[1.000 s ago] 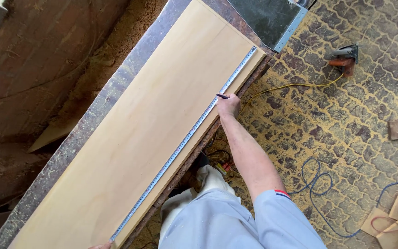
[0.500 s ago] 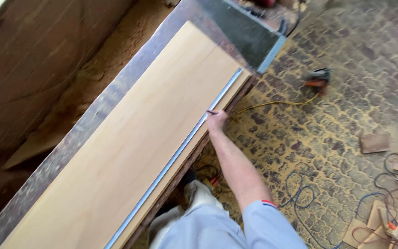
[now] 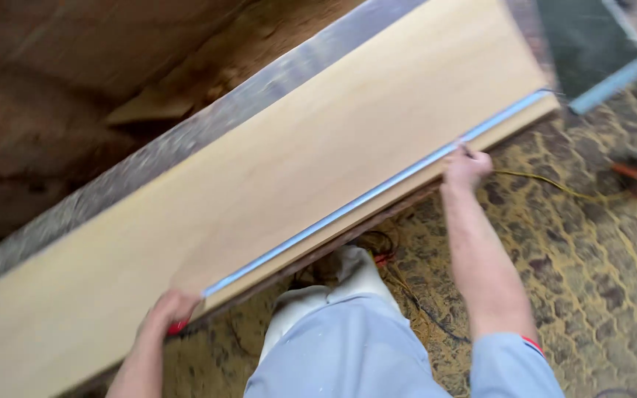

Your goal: The person measures a long plywood board on a workbench, using a tape measure and a metal ruler to take measurements, then uses a large framing square and a pencil to scribe straight guide lines across the board, repositioning the square and ruler to mark several locations.

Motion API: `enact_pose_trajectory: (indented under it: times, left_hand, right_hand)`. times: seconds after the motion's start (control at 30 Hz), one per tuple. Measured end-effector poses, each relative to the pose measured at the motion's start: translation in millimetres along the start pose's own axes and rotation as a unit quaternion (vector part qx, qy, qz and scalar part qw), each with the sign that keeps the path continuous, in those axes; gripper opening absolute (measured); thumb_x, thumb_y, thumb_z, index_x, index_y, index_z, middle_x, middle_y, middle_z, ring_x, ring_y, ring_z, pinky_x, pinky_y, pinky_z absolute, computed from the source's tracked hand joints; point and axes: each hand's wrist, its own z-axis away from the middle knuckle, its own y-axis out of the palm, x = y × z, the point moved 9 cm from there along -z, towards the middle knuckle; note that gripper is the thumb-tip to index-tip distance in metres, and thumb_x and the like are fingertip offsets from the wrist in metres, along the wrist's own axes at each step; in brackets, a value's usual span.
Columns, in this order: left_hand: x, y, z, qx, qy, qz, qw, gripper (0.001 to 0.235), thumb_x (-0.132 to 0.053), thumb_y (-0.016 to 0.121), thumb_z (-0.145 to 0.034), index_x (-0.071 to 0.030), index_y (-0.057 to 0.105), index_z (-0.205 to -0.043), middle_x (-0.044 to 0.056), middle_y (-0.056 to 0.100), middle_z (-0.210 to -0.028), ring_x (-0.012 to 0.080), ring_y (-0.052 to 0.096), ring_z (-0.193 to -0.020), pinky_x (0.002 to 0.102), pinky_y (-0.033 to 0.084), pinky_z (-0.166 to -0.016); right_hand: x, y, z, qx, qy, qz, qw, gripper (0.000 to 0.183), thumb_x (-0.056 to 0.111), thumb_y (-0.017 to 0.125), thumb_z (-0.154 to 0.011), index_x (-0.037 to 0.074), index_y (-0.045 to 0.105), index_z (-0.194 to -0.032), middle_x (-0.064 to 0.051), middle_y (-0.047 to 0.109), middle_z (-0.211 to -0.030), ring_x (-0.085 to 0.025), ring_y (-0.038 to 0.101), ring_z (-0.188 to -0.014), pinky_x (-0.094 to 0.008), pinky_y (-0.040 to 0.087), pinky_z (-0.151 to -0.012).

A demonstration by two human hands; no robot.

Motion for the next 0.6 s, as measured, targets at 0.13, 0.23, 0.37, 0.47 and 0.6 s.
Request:
enact_pose_trajectory:
  times: [0.13,0.23,0.37,0.47,0.6]
  left_hand:
    - [-32.2,-33.0,27.5,0.025,-0.066,0.037,0.997,0.037,-0.039,0.060,-0.084,-0.013,0.077,-0.104,0.021,0.077,-0.110,0.0384,0.073,-0.100,0.050,0.057,-0.089]
    - [-39.7,-48.3,40.3,0.006,-0.090,0.055,0.994,0.042,-0.045,0.063,-0.086,-0.013,0.075,-0.111,0.016,0.072,-0.120,0.0351,0.067,-0.111,0.049,0.055,-0.094]
    - [-40.3,-47.7,53.3,0.037,-0.138,0.097,0.985,0.041,-0.038,0.063,-0.089,-0.008,0.070,-0.117,0.013,0.069,-0.124,0.0283,0.066,-0.117,0.052,0.051,-0.103]
    - [-52.3,-59.7,78.0,0.078,-0.157,0.141,0.974,0.033,-0.014,0.061,-0.089,-0.007,0.068,-0.120,0.015,0.068,-0.125,0.0266,0.066,-0.116,0.053,0.046,-0.109]
    - [-53.4,-51.4,65.1,0.049,-0.103,0.104,0.988,0.034,-0.003,0.066,-0.083,-0.011,0.072,-0.115,0.011,0.071,-0.124,0.0250,0.069,-0.113,0.047,0.054,-0.100]
  right_hand:
    - [23.1,-15.0,49.7,-0.044,-0.334,0.035,0.941,0.030,0.016,0.083,-0.105,-0.003,0.062,-0.095,-0.008,0.068,-0.083,-0.013,0.062,-0.071,-0.027,0.055,-0.059]
    - [62.6,47.9,207.6,0.249,-0.398,0.195,0.861,0.018,0.020,0.067,-0.107,0.003,0.068,-0.104,-0.006,0.066,-0.083,-0.013,0.062,-0.068,-0.028,0.053,-0.054]
    - [16.5,130.0,380.5,0.452,-0.443,0.333,0.699,0.020,0.034,0.072,-0.099,0.014,0.072,-0.098,-0.004,0.072,-0.080,-0.017,0.069,-0.068,-0.034,0.055,-0.054]
    - [1.0,166.9,474.8,0.522,-0.462,0.332,0.636,0.026,0.039,0.075,-0.094,0.013,0.073,-0.096,-0.009,0.072,-0.076,-0.025,0.071,-0.072,-0.043,0.056,-0.062]
    - [-50.8,197.9,504.7,0.569,-0.390,0.323,0.648,0.014,0.031,0.072,-0.091,0.017,0.075,-0.094,-0.010,0.075,-0.079,-0.031,0.072,-0.078,-0.047,0.055,-0.071]
